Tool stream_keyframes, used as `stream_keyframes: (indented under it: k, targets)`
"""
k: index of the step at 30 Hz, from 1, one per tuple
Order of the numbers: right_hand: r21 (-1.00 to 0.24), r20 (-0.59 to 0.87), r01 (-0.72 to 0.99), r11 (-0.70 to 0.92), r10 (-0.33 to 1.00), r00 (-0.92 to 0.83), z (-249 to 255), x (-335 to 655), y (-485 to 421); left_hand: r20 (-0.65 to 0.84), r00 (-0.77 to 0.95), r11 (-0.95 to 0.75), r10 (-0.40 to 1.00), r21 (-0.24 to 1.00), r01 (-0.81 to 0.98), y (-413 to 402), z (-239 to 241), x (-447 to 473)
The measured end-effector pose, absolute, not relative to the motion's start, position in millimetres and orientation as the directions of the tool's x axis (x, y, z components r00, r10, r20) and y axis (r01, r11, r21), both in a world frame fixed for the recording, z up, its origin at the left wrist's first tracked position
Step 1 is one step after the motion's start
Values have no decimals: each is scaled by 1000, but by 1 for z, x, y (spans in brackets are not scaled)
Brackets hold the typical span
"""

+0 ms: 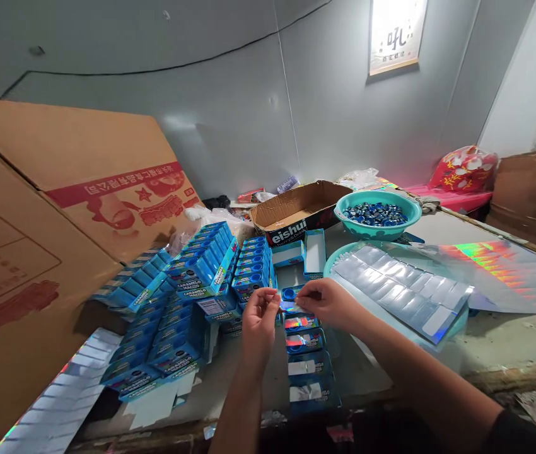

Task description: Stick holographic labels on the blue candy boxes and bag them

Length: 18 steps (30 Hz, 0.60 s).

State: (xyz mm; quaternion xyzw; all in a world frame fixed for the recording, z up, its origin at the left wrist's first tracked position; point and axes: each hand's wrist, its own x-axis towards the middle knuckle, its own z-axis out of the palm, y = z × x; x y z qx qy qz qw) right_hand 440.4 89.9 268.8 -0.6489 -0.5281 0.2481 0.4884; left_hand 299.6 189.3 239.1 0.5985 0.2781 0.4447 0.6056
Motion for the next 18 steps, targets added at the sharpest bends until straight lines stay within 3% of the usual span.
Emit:
stream_keyframes:
  k: [4, 18]
  targets:
    - [-784, 184, 617, -67, 924, 335, 266, 448, 105, 156, 464, -94, 872, 984, -153, 197, 233, 304]
    - [-493, 128, 823, -281, 913, 387, 256, 436, 114, 81, 474, -64, 877, 997, -52, 225, 192, 310]
